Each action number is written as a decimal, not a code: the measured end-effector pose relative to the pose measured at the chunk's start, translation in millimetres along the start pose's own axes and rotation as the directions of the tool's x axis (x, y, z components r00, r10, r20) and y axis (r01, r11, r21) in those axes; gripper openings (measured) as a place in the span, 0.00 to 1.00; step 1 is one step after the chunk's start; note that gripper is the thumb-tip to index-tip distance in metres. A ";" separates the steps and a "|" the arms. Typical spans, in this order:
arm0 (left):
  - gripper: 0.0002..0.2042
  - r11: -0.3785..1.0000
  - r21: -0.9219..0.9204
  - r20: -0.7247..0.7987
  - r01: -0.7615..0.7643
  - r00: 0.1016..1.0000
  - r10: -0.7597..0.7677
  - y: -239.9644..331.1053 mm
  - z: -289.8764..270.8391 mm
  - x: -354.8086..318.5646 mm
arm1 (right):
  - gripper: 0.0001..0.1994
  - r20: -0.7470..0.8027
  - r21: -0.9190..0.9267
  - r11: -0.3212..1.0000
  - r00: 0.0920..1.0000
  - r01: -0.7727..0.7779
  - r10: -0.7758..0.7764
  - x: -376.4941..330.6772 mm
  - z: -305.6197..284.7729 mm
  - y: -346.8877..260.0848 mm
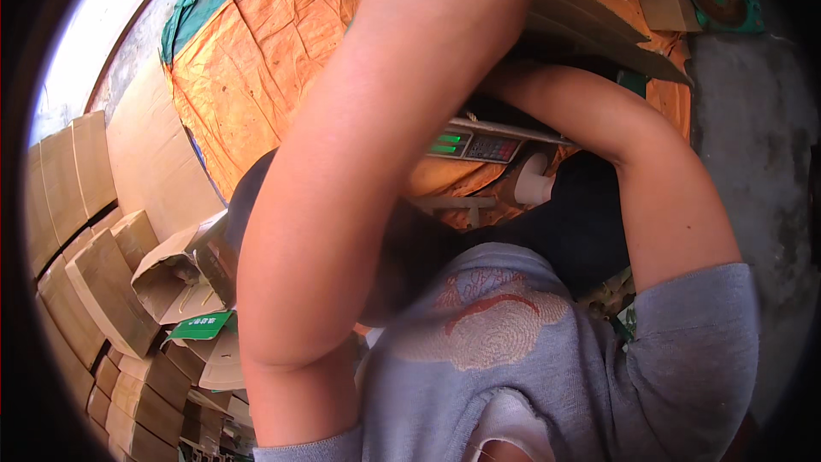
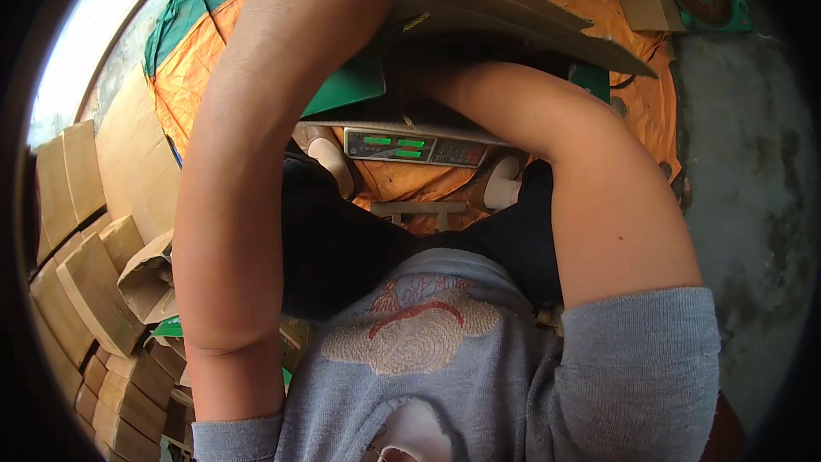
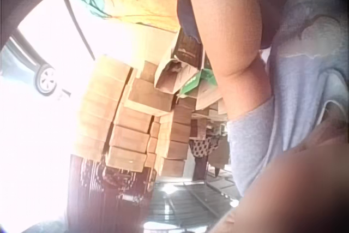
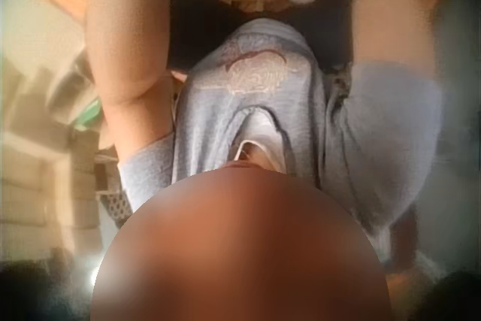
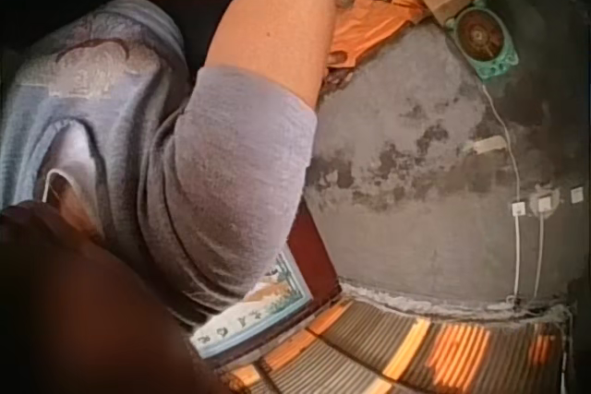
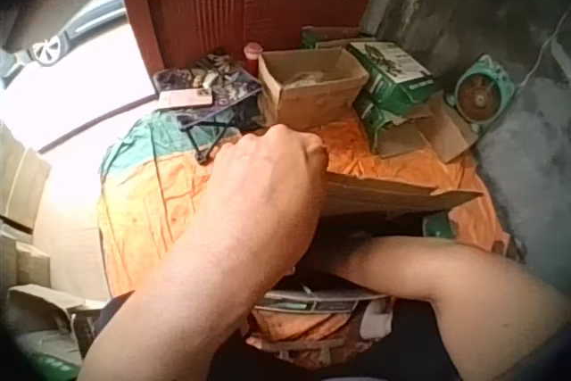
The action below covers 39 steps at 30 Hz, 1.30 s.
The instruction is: Sorting and packing sweet potatoes into a cardboard box on a digital scale.
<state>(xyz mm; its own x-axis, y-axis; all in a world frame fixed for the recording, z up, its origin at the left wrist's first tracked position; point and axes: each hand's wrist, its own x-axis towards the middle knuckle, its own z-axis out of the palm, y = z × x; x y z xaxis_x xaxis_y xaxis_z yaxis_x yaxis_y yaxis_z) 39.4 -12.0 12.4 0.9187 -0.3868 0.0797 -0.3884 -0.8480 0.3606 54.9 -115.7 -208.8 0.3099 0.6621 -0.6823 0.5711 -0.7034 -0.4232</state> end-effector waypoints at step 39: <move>0.22 0.969 0.227 -0.162 0.093 0.985 -0.056 -55.8 4.0 -24.5 | 0.25 0.495 0.869 -0.495 -0.006 -0.010 0.869 -416.1 623.6 146.0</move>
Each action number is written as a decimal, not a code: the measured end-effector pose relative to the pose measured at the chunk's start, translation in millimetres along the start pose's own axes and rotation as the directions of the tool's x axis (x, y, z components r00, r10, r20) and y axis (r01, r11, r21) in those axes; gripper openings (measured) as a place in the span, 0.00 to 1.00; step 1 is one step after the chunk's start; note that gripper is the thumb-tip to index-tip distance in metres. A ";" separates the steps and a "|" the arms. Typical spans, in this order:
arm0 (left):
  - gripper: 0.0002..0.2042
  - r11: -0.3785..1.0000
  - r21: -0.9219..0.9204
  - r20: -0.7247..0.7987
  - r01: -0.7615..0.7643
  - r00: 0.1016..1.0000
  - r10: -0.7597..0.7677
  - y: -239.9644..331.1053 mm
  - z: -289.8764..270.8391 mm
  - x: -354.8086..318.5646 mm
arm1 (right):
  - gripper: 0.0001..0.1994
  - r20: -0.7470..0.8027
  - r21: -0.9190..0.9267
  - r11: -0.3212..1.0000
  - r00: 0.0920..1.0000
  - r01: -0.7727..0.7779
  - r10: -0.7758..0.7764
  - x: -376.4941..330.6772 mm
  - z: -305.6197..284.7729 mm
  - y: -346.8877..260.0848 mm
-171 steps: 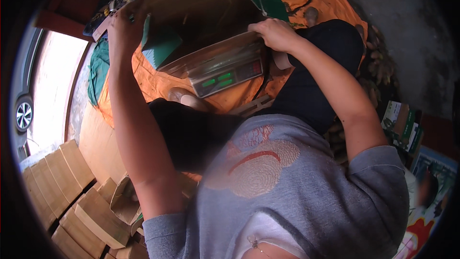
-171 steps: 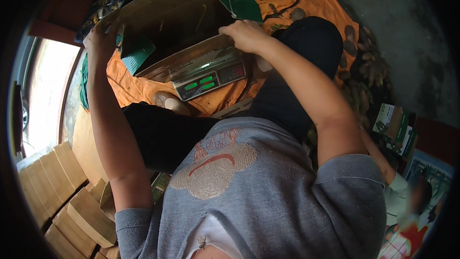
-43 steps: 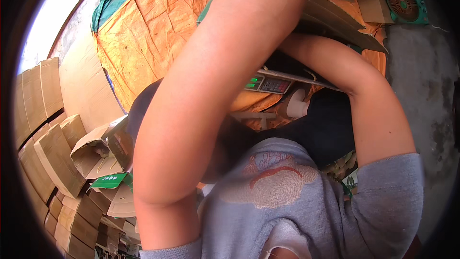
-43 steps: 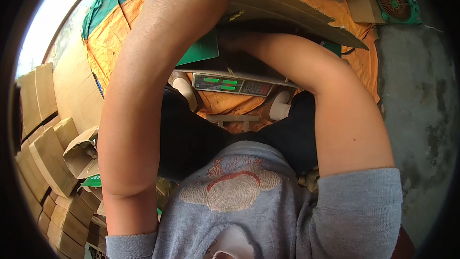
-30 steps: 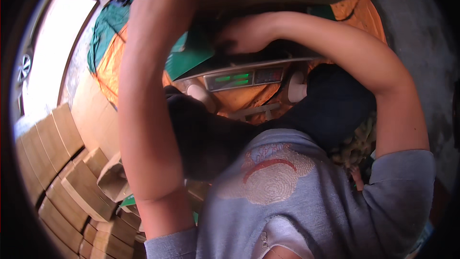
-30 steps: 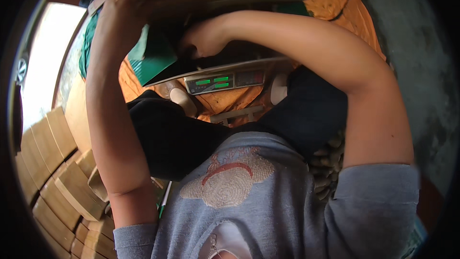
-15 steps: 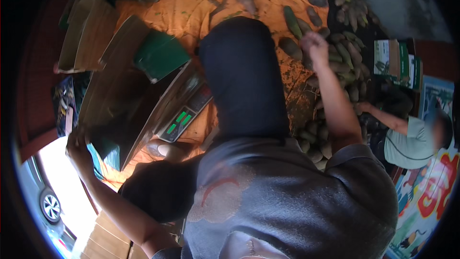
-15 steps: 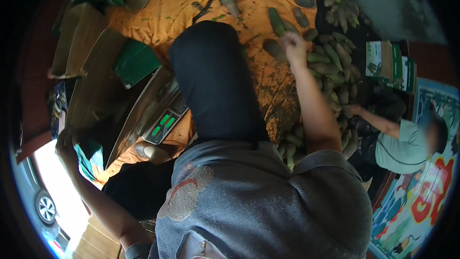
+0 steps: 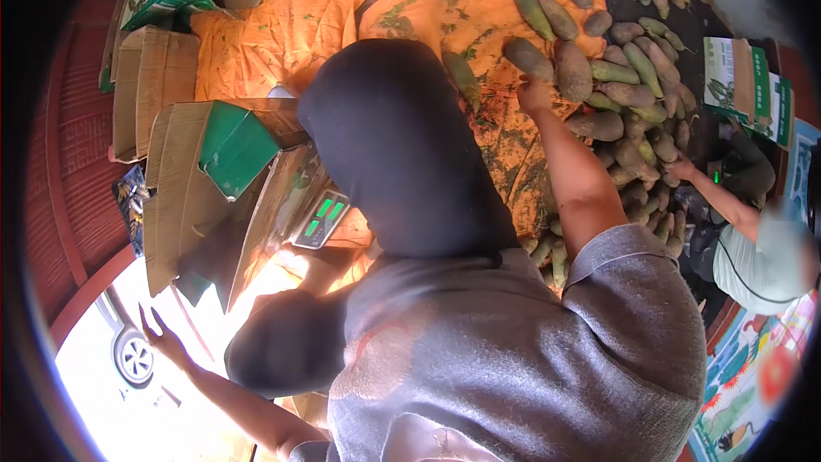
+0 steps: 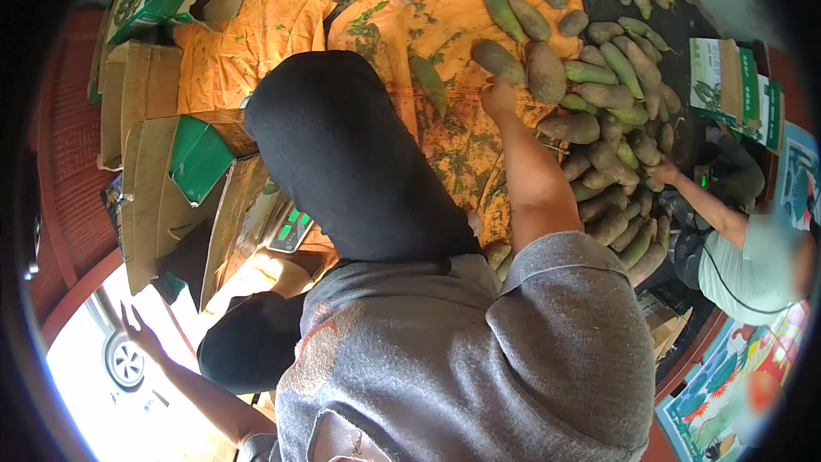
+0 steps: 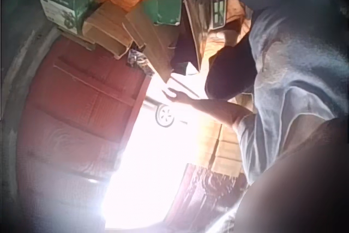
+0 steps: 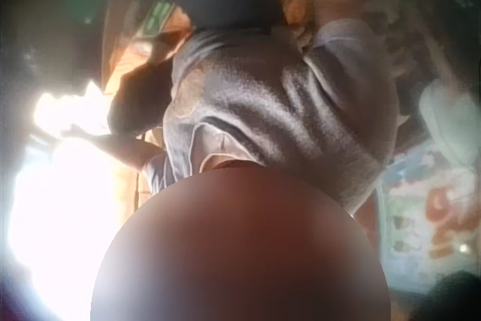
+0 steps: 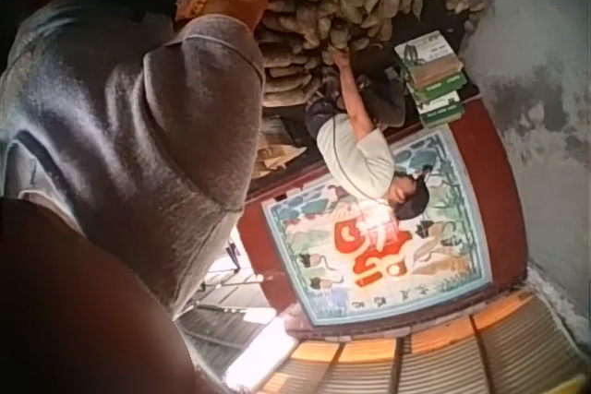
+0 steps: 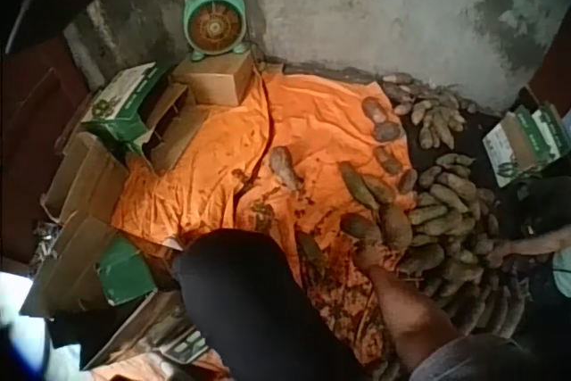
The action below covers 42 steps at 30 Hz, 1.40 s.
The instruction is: Sorting and packing sweet potatoes into a cardboard box on a digital scale.
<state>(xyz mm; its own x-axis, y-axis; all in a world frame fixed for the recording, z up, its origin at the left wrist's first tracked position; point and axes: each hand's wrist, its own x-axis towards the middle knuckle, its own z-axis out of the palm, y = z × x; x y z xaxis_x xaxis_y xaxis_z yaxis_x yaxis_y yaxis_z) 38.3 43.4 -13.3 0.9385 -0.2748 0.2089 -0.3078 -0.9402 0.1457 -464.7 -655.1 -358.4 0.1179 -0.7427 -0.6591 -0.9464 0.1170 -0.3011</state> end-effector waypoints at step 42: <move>0.16 0.857 -0.506 -0.169 -0.095 0.986 0.009 38.8 -4.8 32.8 | 0.26 -0.288 0.179 0.929 0.920 0.323 -0.264 -21.2 -63.2 -7.6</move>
<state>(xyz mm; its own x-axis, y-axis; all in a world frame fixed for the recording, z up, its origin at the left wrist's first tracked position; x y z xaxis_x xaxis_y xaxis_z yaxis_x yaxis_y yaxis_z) 56.3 -1.2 3.8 0.8958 -0.2454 0.3705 -0.4317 -0.6784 0.5944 -479.1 -681.9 -298.6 0.2722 -0.9044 -0.3285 -0.7875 -0.0132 -0.6161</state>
